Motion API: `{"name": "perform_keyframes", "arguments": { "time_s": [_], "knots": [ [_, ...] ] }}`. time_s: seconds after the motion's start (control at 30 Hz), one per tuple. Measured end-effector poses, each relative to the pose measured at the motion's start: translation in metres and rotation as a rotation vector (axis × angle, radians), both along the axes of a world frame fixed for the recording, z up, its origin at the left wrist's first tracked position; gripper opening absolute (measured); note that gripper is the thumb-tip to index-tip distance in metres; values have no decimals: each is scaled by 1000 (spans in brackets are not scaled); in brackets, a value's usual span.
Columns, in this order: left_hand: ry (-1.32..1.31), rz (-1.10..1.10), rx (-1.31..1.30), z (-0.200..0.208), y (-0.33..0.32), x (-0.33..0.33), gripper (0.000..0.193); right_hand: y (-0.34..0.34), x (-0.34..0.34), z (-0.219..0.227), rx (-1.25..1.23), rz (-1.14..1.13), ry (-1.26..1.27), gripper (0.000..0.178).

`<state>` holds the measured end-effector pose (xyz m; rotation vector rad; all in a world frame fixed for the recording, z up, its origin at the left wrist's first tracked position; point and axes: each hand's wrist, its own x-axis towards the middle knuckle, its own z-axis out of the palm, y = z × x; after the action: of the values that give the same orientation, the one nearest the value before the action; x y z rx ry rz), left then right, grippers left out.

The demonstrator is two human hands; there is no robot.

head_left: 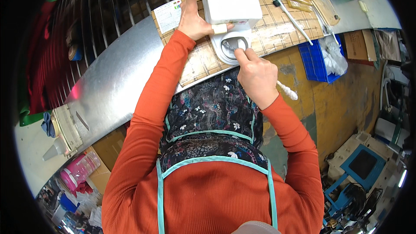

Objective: The person repeatedly applies glue to the sole and strap of a blue and black sandal using a small brush. They dip the brush into a white glue container, spread glue on the sandal, and repeat the process multiple times.

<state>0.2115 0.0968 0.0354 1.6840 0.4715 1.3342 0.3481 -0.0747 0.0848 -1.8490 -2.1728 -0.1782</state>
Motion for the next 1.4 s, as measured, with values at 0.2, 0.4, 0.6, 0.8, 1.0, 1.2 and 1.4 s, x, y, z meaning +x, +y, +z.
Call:
{"name": "perform_keyframes", "arguments": {
  "time_s": [0.2, 0.4, 0.6, 0.8, 1.0, 1.2, 1.4],
  "knots": [
    [96, 67, 93, 1, 1, -1, 139, 5, -11, -6, 49, -53, -87, 13],
    [254, 209, 174, -6, 5, -4, 139, -4, -1, -3, 179, -122, 109, 16],
    [216, 176, 154, -12, 9, -3, 142, -48, 36, 8, 168, -358, 988, 8],
    [182, 125, 127, -11, 5, -3, 144, -24, 98, 5, 55, -198, 1813, 18],
    [98, 94, -20, -11, -11, -11, 143, 24, 214, 21, 515, -454, 1156, 17],
    [-13, 129, -198, -14, -8, -17, 124, 127, 352, 25, 552, -571, 61, 11],
    [-41, 169, -354, -12, -12, -21, 114, 190, 408, -24, 176, -645, -55, 15]
  ]
}}
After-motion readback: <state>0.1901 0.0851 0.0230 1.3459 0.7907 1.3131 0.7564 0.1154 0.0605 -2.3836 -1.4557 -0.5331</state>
